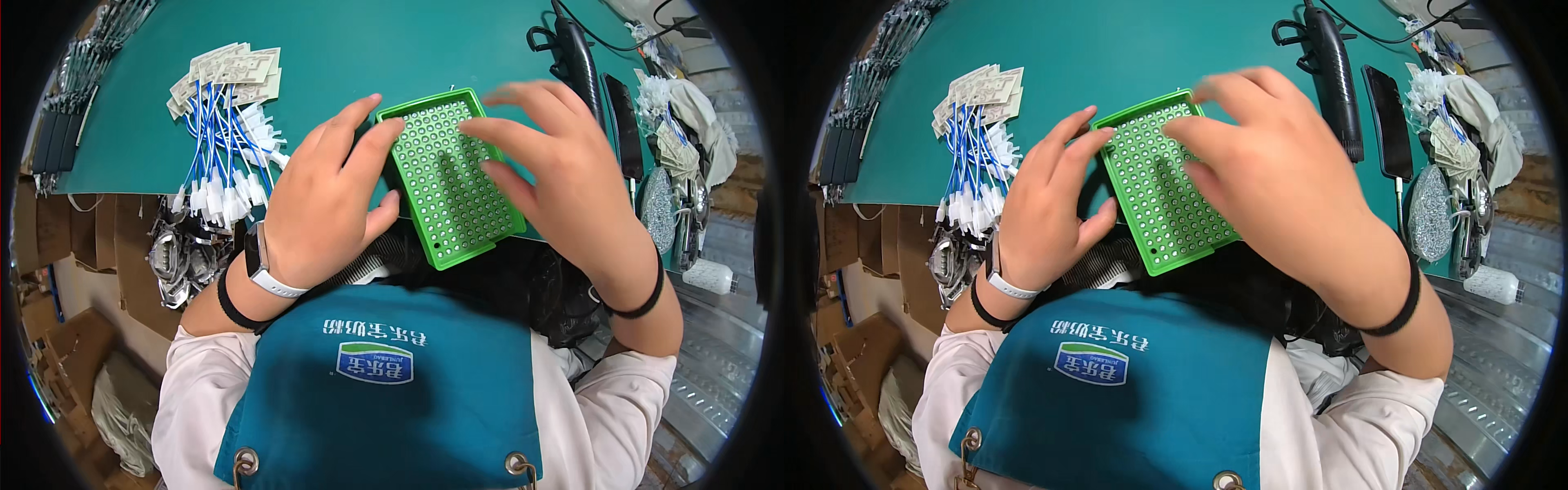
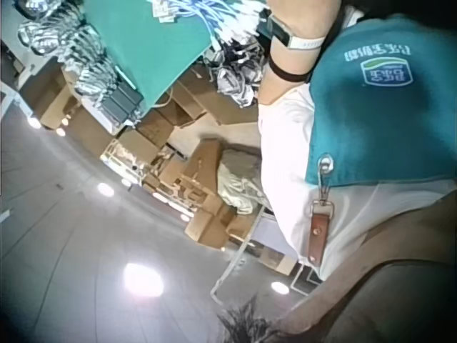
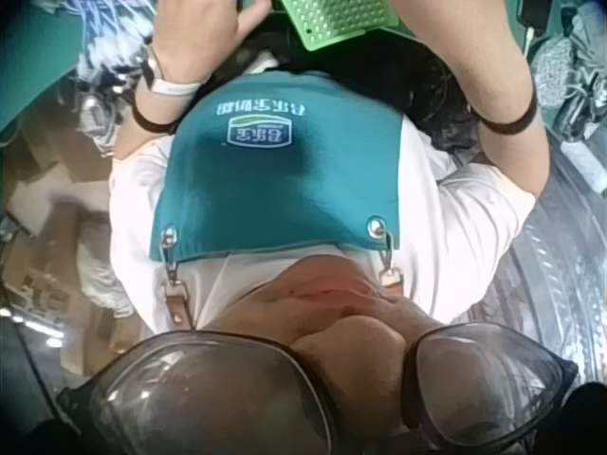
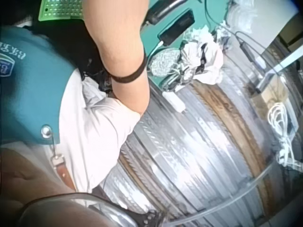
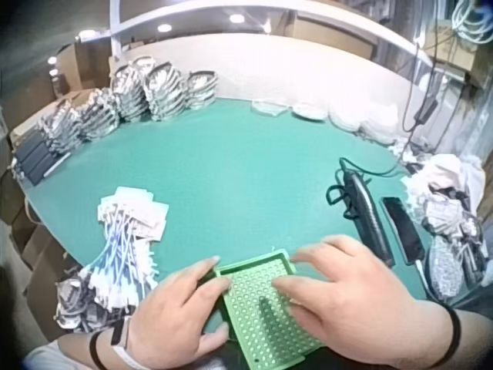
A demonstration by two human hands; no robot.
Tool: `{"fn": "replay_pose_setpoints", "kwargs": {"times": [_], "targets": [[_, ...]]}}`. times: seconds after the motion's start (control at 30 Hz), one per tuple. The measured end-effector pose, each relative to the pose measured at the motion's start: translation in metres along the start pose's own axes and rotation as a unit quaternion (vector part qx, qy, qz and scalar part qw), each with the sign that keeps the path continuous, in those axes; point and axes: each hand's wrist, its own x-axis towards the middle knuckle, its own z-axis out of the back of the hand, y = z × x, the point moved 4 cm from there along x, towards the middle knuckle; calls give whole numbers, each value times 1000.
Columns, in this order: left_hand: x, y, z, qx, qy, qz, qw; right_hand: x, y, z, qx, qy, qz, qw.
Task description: Assembling LED light components by inserting circuit boards into housings and securing them with an electric screwdriver.
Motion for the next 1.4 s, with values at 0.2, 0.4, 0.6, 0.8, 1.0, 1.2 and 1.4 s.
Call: {"fn": "replay_pose_setpoints", "kwargs": {"times": [0.2,0.4,0.6,0.8,1.0,1.2,1.4], "targets": [[-2,4,-3,-34,-36,-25,998,21,9,-39,19,27,33,999],[-6,10,-9,-25,-47,-31,998,22,9,-41,26,25,49,998],[-6,13,-10,-13,-67,-42,997,34,4,-44,53,-8,68,996],[-5,13,-10,-17,-72,-46,996,42,9,-51,44,-40,49,997],[-6,14,-11,-30,-85,-47,995,44,14,-54,13,-80,44,996],[-9,14,-12,-22,-88,-44,995,49,12,-50,-30,-139,75,987],[-11,16,-12,-17,-108,-56,992,43,15,-55,-13,-104,98,990]]}}
